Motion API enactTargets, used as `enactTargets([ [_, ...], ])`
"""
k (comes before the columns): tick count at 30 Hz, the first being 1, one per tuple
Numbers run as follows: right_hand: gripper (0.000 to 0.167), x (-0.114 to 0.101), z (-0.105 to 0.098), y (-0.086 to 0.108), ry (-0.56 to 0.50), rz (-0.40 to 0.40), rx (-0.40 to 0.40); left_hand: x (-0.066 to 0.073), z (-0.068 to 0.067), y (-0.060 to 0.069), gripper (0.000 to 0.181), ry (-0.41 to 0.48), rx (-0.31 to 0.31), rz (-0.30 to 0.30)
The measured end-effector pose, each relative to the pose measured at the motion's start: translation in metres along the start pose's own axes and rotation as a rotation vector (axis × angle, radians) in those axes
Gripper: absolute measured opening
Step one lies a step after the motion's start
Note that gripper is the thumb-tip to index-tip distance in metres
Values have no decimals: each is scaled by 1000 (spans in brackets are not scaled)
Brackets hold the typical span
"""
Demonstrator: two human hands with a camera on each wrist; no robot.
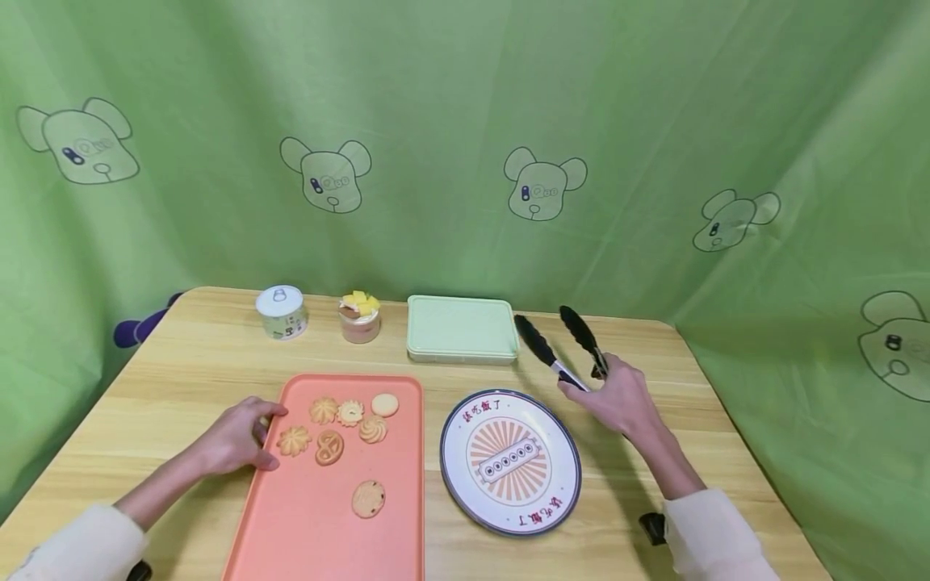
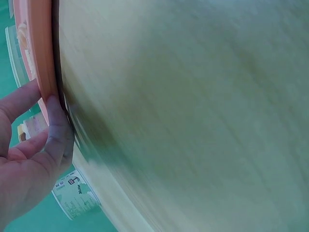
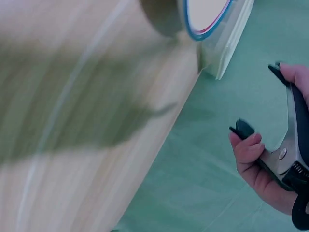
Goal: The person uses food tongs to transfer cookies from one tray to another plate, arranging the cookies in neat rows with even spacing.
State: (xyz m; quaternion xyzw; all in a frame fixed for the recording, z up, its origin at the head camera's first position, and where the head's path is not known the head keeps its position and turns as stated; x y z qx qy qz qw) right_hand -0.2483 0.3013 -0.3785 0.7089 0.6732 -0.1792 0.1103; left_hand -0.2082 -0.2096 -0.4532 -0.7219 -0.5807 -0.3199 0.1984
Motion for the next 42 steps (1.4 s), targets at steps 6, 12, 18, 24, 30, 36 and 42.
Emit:
enactTargets([
  [6, 90, -26, 9, -3, 17, -158, -22, 0, 0, 0, 77, -3, 1, 2],
  [12, 96, -54, 21, 0, 48, -240, -73, 0, 1, -1, 77, -3, -4, -5],
  [18, 92, -83, 31, 4, 17, -309, -94, -1, 1, 0, 77, -14, -7, 13],
  [24, 94, -106, 42, 12, 20, -375, -141, -2, 0, -1, 77, -19, -8, 5],
  [30, 84, -124, 55, 26, 31, -466, -165, -3, 2, -2, 76, -4, -18, -30],
  [36, 83, -139, 64, 40, 80, -579, -187, -1, 0, -1, 77, 6, -20, -21],
  [42, 78, -148, 76, 47, 129, -606, -224, -3, 2, -1, 77, 6, -15, -31],
])
Point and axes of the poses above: each hand's wrist, its own y-axis away from the middle knuckle, its own z-axis out of the palm, x = y × z, the point moved 6 cm from there along -y, towards the middle knuckle, and after that the axes turned 3 degrees about x, right-handed, at the moved point
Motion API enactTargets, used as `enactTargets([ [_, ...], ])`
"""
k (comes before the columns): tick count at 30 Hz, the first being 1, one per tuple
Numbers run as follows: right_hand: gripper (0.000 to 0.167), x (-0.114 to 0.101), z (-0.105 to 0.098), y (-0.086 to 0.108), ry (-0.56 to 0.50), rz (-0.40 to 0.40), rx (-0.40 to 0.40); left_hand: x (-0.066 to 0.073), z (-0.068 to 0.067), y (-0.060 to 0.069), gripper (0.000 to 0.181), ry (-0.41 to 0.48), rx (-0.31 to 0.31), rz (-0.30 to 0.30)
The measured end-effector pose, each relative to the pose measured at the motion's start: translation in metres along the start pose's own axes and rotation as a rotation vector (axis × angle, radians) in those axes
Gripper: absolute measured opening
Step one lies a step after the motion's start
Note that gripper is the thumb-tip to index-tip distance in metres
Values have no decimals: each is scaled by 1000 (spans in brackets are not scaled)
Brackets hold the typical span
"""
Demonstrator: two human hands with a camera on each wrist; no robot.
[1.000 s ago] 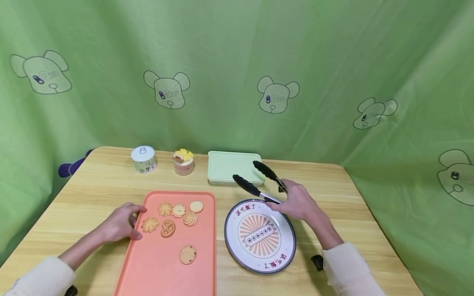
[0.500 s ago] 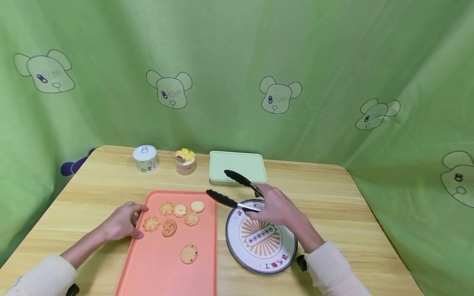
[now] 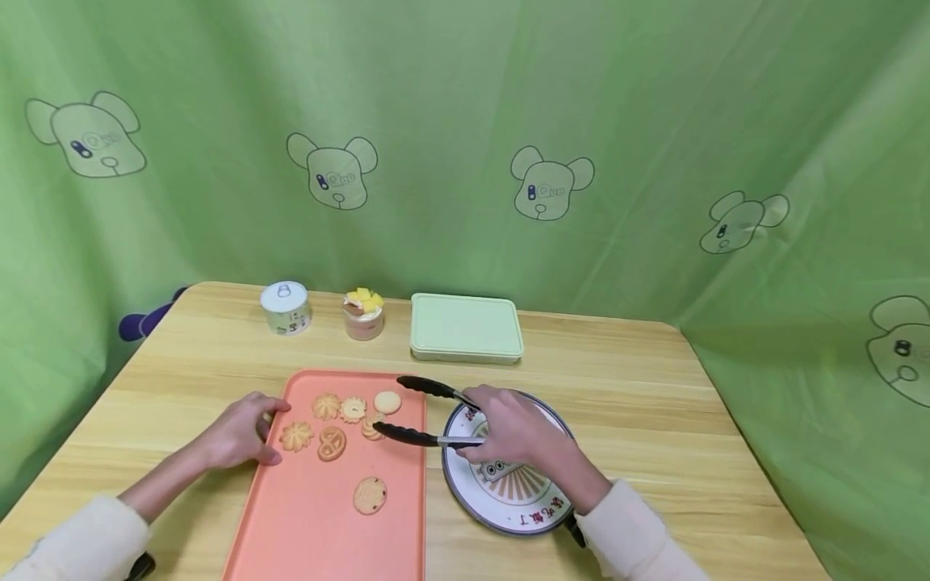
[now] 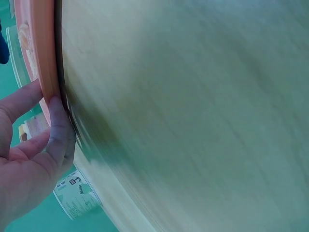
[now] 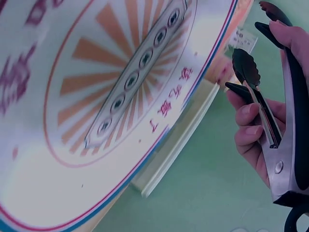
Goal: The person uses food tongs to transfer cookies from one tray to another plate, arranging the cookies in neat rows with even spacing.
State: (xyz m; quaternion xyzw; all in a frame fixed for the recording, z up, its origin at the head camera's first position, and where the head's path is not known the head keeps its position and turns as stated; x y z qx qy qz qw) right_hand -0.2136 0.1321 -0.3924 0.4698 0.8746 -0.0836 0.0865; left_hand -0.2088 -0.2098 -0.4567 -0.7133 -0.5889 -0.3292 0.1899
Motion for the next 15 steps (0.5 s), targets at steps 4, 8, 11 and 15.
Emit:
enactTargets([
  [4, 72, -10, 6, -4, 4, -37, -14, -1, 1, 0, 77, 6, -1, -13],
  [8, 68, -16, 11, -7, 24, -50, -36, -1, 1, 0, 77, 4, -2, -12],
  [11, 68, -20, 15, -8, 44, -56, -54, 0, 0, 0, 77, 0, 0, -9],
  [15, 65, -24, 19, -9, 80, -72, -66, 0, 0, 0, 77, -5, 2, -8],
])
Point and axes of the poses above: each hand's wrist, its own y-axis away from the middle knuckle, its own z-axis out of the palm, x = y × z, the point moved 6 cm from there along -y, towards the middle knuckle, and after that the axes turned 3 degrees about x, right-handed, at the moved point
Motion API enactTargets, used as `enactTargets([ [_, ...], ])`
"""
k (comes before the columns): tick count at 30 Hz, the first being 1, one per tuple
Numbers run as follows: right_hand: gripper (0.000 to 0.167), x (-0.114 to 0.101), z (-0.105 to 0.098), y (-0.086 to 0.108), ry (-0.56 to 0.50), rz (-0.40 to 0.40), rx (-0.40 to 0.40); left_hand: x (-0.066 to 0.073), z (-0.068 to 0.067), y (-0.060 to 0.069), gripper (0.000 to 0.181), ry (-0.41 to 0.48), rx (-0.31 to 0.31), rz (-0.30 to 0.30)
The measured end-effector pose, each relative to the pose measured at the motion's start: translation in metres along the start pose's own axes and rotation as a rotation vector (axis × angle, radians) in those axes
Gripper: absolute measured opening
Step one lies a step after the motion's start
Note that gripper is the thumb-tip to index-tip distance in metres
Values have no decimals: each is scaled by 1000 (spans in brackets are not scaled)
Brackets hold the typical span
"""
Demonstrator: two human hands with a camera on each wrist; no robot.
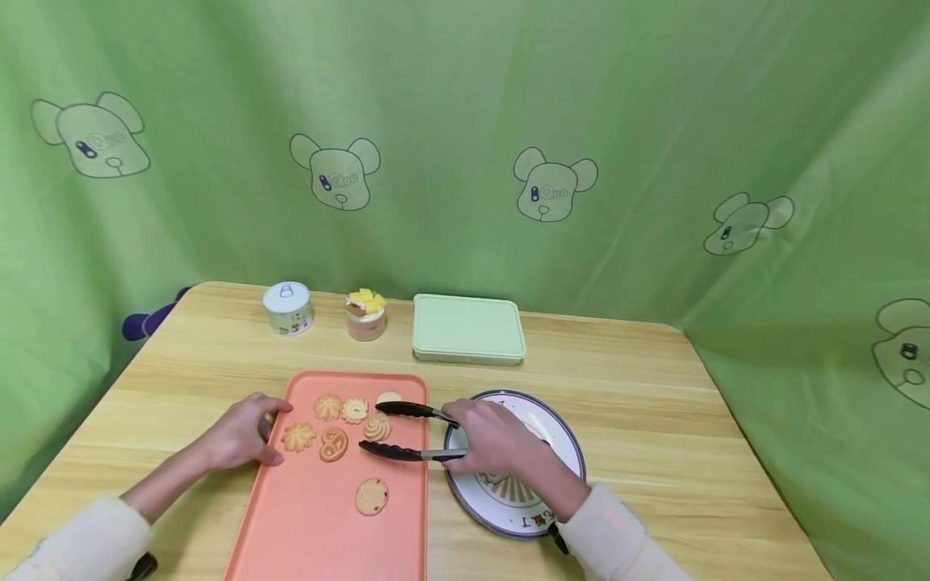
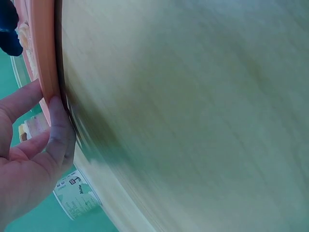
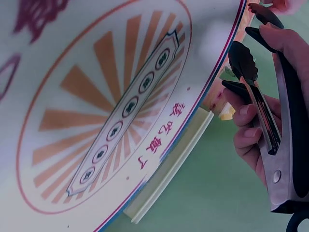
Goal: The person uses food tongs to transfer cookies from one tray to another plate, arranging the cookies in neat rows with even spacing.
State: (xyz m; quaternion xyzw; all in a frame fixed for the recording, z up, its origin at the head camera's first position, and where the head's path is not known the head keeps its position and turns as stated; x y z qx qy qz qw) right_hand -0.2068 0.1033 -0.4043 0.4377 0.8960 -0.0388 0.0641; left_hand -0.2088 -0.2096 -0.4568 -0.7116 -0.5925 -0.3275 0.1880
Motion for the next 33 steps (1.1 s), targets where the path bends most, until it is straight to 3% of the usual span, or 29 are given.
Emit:
enactTargets([
  [22, 62, -3, 1, 0, 50, 18, -41, 3, -1, 0, 77, 4, -6, -8],
  [33, 51, -10, -1, 0, 115, -28, 0, 3, -2, 1, 77, 1, -3, 0],
])
Point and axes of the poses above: each hand's wrist, its own y-axis away from the middle knuckle, its own z-axis out of the palm, x = y × z, the point moved 6 cm from there along -y, towards the middle knuckle, and after that the axes turned 3 degrees about x, right-handed, at the moved point
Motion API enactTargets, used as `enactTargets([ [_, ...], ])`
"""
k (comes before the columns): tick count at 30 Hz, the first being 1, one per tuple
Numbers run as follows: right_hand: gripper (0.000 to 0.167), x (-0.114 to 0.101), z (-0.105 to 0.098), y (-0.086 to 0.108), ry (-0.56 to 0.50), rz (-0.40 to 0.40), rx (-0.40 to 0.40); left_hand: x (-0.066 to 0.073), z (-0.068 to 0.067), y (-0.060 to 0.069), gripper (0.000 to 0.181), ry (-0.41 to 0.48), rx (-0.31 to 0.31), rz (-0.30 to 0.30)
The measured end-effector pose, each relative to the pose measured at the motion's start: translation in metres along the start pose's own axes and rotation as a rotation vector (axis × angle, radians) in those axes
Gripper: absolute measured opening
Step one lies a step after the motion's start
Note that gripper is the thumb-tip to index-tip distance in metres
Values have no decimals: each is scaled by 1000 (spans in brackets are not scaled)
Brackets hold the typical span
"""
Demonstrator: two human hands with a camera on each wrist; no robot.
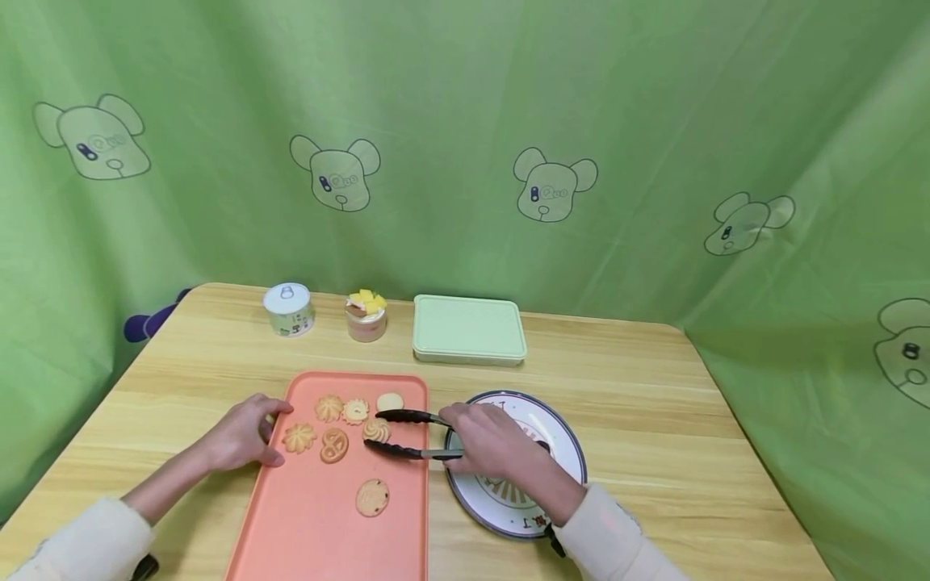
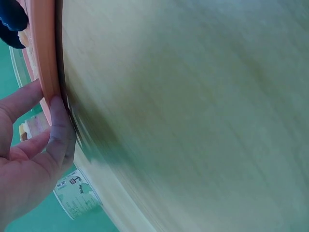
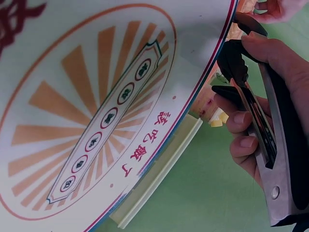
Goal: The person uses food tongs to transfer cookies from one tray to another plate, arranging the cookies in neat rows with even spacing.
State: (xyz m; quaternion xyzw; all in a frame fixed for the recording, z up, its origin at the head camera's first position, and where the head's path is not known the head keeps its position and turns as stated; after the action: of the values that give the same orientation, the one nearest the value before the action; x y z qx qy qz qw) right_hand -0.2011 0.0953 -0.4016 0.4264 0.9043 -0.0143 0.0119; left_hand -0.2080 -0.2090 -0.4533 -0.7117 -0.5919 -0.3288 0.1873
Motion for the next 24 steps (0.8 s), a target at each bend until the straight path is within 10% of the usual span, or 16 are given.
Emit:
enactTargets([
  [24, 69, 60, -33, 56, -83, 172, 119, -1, 0, -1, 77, -9, -4, 12],
])
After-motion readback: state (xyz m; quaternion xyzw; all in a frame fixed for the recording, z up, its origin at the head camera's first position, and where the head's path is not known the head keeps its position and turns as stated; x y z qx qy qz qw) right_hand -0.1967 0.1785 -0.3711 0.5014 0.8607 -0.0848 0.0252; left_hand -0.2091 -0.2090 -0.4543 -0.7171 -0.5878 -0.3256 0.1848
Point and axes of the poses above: each hand's wrist, its own y-axis away from the middle knuckle, its own z-axis out of the palm, x = y × z, the point moved 6 cm from there along -y, towards the middle knuckle, and after that the axes turned 3 degrees about x, right-handed, at the moved point
